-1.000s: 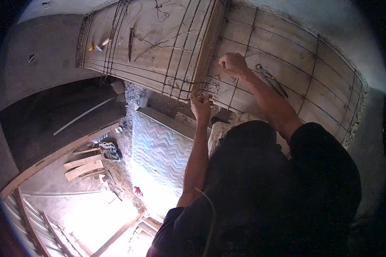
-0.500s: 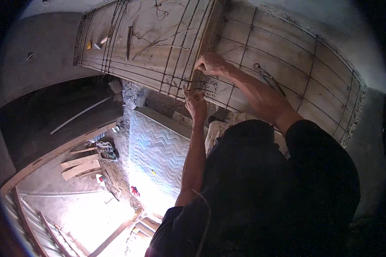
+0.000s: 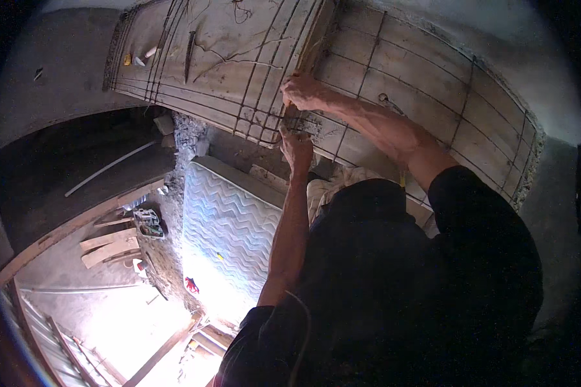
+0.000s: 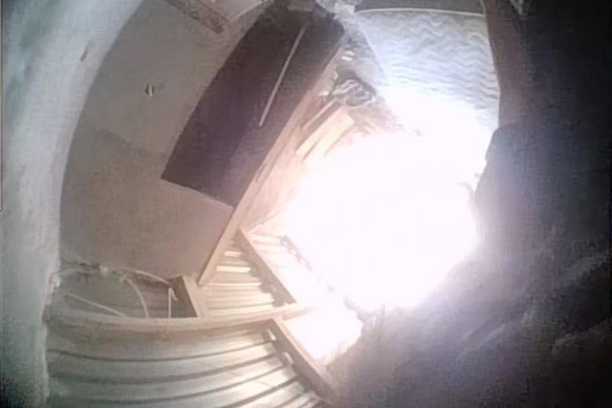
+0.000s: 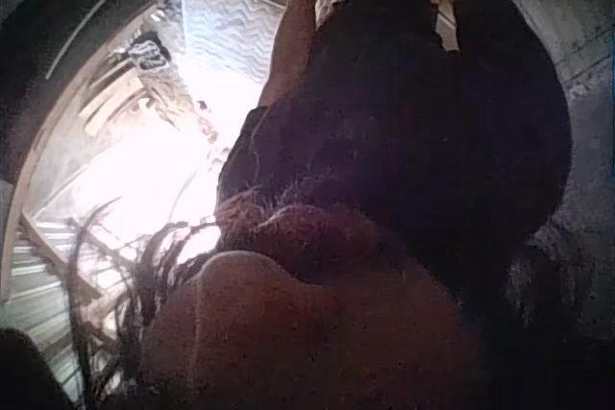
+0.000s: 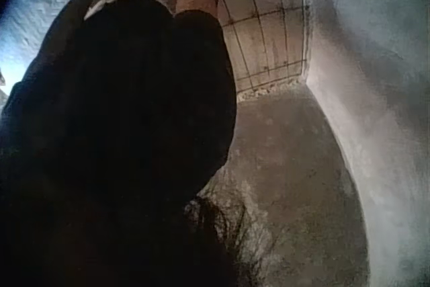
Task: The person is using a hammer and pliers to adjust and tie structural rebar over a wooden form.
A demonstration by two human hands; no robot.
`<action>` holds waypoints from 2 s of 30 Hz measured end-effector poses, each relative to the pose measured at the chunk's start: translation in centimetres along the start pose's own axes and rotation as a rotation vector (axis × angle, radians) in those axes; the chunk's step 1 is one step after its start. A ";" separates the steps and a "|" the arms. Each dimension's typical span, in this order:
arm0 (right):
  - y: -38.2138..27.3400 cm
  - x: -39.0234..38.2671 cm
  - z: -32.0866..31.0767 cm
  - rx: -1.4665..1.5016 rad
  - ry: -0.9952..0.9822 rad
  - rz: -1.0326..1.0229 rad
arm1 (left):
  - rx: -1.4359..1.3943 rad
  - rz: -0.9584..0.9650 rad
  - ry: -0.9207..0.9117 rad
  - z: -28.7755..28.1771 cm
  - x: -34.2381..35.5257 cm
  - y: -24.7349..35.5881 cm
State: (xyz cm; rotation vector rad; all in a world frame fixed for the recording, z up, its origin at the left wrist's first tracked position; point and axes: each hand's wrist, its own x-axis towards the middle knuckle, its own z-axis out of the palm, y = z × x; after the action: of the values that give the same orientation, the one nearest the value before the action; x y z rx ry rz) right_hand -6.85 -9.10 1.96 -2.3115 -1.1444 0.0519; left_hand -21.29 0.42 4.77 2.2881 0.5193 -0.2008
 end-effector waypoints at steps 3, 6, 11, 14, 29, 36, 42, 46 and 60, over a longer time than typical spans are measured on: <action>-0.1 -0.1 0.3 -0.031 0.085 -0.003 | 0.031 0.121 0.157 1.4 0.3 -1.5; -0.9 -0.2 -0.4 -0.073 0.026 -0.021 | -0.108 0.053 0.136 1.4 -0.3 -1.8; -1.0 0.1 -0.8 -0.163 -0.014 -0.084 | -1.347 -0.578 -0.082 4.6 2.1 -5.9; -0.5 0.4 -0.1 -0.136 -0.082 -0.032 | -1.688 -0.643 0.001 7.1 4.6 -8.3; 0.1 0.4 -0.1 0.158 -0.117 0.259 | -2.366 -1.255 0.461 7.4 7.5 -5.6; -0.4 1.4 -1.1 0.130 -0.216 0.302 | -2.438 -1.182 0.335 6.9 7.2 -5.4; 1.7 0.4 -0.6 0.253 -0.207 0.323 | -2.229 -1.113 0.444 10.3 7.8 -5.4; -1.3 2.6 -0.1 0.376 -0.189 0.266 | -1.591 -0.556 0.255 14.7 8.0 -12.8; 0.4 1.5 -0.3 0.217 -0.243 0.324 | -2.511 -1.035 0.230 9.4 6.9 -7.0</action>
State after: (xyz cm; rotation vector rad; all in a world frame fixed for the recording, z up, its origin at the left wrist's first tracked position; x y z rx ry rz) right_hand -5.55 -8.31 2.35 -2.3125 -0.8148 0.5619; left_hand -17.88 0.18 -8.41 -0.4839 1.0101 0.2096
